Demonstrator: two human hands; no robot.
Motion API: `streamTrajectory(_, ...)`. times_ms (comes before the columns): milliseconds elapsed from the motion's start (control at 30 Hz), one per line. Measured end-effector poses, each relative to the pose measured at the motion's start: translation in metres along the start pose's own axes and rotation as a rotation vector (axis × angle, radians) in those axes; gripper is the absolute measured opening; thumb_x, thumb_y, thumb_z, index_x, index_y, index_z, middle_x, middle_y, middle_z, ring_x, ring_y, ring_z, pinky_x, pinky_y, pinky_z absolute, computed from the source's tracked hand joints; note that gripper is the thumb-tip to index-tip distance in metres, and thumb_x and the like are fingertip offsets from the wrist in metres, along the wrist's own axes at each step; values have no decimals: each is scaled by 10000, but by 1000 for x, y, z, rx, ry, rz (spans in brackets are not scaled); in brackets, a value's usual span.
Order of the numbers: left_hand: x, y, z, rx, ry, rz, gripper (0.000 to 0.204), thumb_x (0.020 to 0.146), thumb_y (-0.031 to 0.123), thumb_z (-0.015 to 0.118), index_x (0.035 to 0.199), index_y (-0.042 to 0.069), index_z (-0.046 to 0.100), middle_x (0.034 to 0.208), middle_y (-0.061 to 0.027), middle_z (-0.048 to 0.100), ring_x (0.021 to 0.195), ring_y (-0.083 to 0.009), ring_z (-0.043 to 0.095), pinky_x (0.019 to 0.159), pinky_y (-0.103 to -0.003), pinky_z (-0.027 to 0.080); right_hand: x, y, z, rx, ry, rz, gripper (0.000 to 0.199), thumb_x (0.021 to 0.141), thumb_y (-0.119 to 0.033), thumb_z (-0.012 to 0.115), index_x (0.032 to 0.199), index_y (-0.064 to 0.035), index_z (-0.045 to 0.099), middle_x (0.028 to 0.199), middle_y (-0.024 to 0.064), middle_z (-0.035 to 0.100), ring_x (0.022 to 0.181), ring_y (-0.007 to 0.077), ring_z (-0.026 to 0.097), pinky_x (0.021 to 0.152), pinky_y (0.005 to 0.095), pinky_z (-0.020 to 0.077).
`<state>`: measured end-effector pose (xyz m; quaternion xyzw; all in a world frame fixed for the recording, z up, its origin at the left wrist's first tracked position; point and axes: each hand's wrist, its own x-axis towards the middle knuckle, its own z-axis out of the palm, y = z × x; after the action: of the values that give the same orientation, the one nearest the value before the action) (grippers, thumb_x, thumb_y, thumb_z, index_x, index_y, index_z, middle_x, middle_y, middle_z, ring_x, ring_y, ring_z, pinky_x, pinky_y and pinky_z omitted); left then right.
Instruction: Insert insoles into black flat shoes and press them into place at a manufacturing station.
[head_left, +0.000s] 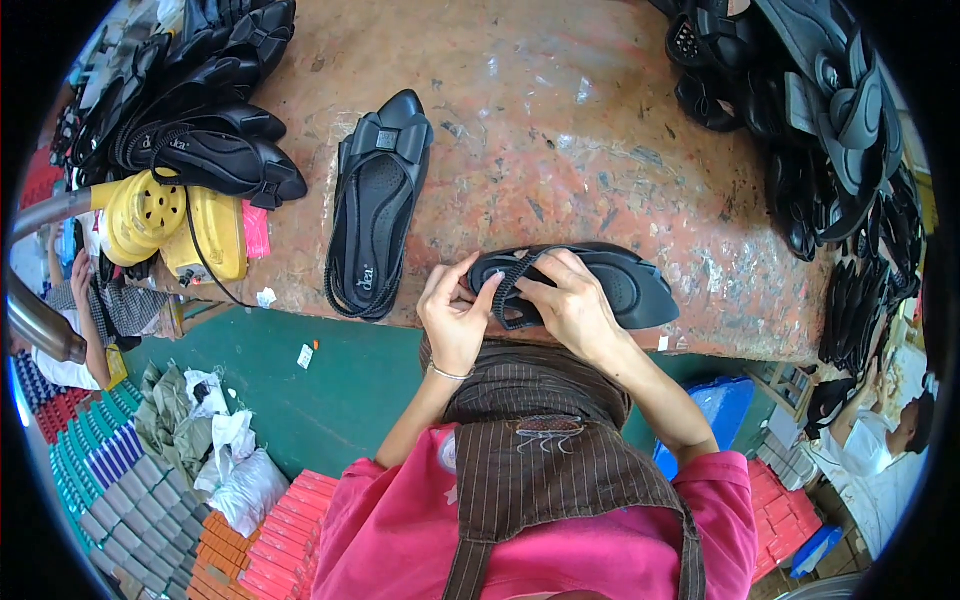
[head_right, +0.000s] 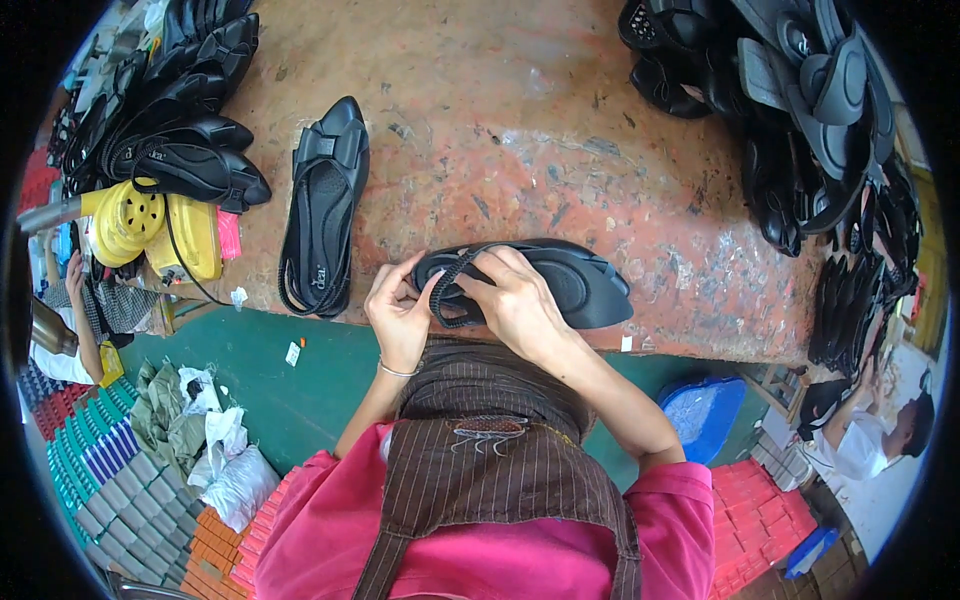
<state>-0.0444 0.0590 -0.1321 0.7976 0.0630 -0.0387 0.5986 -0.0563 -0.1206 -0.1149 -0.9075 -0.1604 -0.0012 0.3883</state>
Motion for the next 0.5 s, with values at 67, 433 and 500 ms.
streamTrajectory(67,4,-4,1,43,10,9,293,793,-20,780,1076,-22,705,795,-33,560,536,-56,489,477,-214,405,0,0,1,-21,-11,-30,362,667,-3,677,1025,34,716,1056,172,620,1034,332,599,932,425,496)
streamTrajectory(433,15,-12,1,66,17,23,97,848,1,709,934,-40,689,719,-104,630,495,-77,481,465,-261,369,-10,-17,-8,-269,-295,-56,444,742,-145,662,1176,-60,702,1320,166,613,1311,265,522,1142,457,343)
streamTrajectory(500,15,-9,-1,113,-34,-39,64,863,16,691,896,-33,665,694,-124,634,488,-126,507,470,-289,392,-21,-23,-7,-447,-135,183,439,734,-95,627,1163,-63,710,1299,173,624,1288,276,539,1168,481,286)
